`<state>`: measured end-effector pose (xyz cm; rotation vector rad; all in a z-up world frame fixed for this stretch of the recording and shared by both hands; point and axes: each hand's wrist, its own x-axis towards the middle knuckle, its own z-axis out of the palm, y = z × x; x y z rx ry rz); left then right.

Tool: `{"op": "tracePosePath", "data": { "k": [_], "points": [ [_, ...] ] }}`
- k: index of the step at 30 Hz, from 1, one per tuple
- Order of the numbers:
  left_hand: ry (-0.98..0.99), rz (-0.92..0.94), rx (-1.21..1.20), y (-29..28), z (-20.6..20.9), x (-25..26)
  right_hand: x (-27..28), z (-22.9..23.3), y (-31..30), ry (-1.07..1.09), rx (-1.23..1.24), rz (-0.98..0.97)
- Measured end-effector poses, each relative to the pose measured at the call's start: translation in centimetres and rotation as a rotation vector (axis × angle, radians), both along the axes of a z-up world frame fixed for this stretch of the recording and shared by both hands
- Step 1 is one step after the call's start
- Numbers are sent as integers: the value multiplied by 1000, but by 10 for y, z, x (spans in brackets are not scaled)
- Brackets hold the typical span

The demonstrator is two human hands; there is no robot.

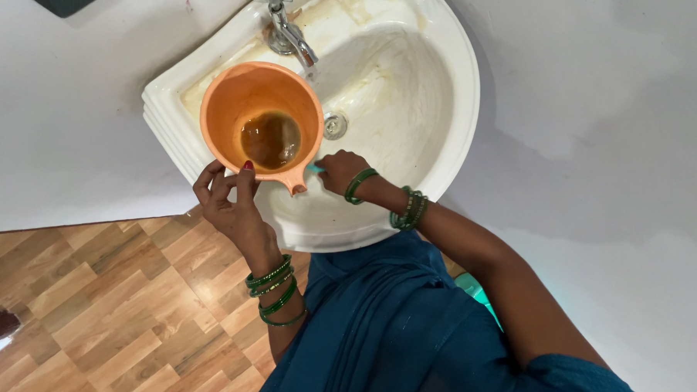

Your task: The person scrubs the interior of a white bathroom sink using a teal brush and a liquid cleaning solution. They repeatedly dip the brush into an orange cup containing the solution and scrub various areas of the basin, including the drain and the faucet base.

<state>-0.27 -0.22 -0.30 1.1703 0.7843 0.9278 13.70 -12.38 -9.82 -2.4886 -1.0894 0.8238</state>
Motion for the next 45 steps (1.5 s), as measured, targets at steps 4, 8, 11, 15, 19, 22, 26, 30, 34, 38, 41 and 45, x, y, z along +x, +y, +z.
{"op": "tracePosePath", "data": {
  "k": [4,8,11,15,19,22,26,30,34,38,41,45],
  "points": [
    [-1,-8,13,-2,-5,-1,8,30,-25,153,-95,197],
    [-18,-36,52,-5,-9,3,6,24,-12,76,-129,169],
    [-5,-56,63,-8,-10,4,4,-21,14,-73,-165,8],
    [-9,-50,28,-8,-11,1,25,-49,14,-126,-186,-83],
    [3,-52,87,-7,-14,-4,19,-16,-1,90,-115,69],
    [36,-39,83,-4,-14,-9,21,23,-23,113,-235,289],
    [29,-33,61,-2,-13,-12,42,57,-46,109,-455,355],
    [57,-38,112,-3,-16,-9,37,26,-18,-22,-573,267],
    [87,-55,118,-5,-18,-6,16,1,5,-43,-225,125],
    [70,-82,135,-7,-21,-6,24,47,-5,109,-307,381],
    [86,-91,120,-7,-22,-5,18,96,-33,145,-369,397],
    [106,-75,92,-3,-21,-4,10,104,-66,9,-641,438]
  ]
}}
